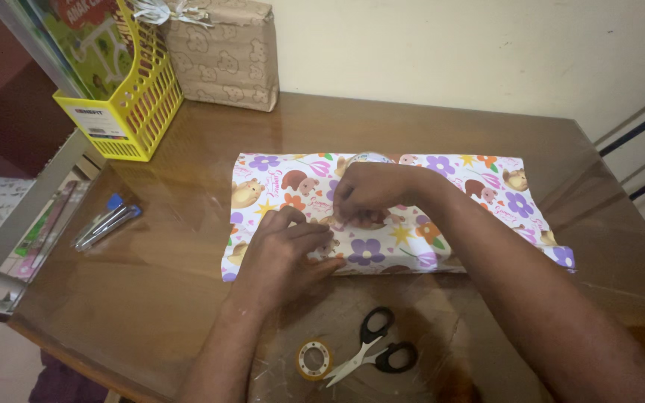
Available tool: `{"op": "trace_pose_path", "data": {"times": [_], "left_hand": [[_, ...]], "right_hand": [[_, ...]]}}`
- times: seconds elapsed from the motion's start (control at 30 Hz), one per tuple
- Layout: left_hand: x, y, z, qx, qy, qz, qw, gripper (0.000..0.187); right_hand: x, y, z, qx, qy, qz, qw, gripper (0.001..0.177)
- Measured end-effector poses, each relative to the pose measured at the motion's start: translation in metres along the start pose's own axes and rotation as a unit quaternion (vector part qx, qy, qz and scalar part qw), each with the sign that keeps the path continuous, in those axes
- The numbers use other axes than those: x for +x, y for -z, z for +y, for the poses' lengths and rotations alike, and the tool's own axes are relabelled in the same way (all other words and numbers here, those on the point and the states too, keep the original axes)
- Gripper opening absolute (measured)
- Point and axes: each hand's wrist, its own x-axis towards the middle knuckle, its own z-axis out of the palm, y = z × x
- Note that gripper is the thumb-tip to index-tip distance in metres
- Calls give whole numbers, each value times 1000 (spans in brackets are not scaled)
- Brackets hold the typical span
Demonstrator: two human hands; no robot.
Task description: The person wraps a rectangular item with patterned wrapping paper on a wooden table. They fold the paper over the item, smooth the edges, and secure the seam with adhesive tape using scissors to cut the tape.
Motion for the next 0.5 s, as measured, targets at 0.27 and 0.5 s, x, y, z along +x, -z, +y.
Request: {"op": "trace_pose_path", "data": {"times": [0.27, 0.5], "left_hand": [[0, 0, -1, -8, 12, -8, 1000, 33], [1, 1, 0, 4, 2, -1, 1000, 30]], "right_hand": [[-2, -3, -4, -15, -12, 10, 1000, 19], [-1, -5, -4, -20, -15, 18, 1000, 19]]}}
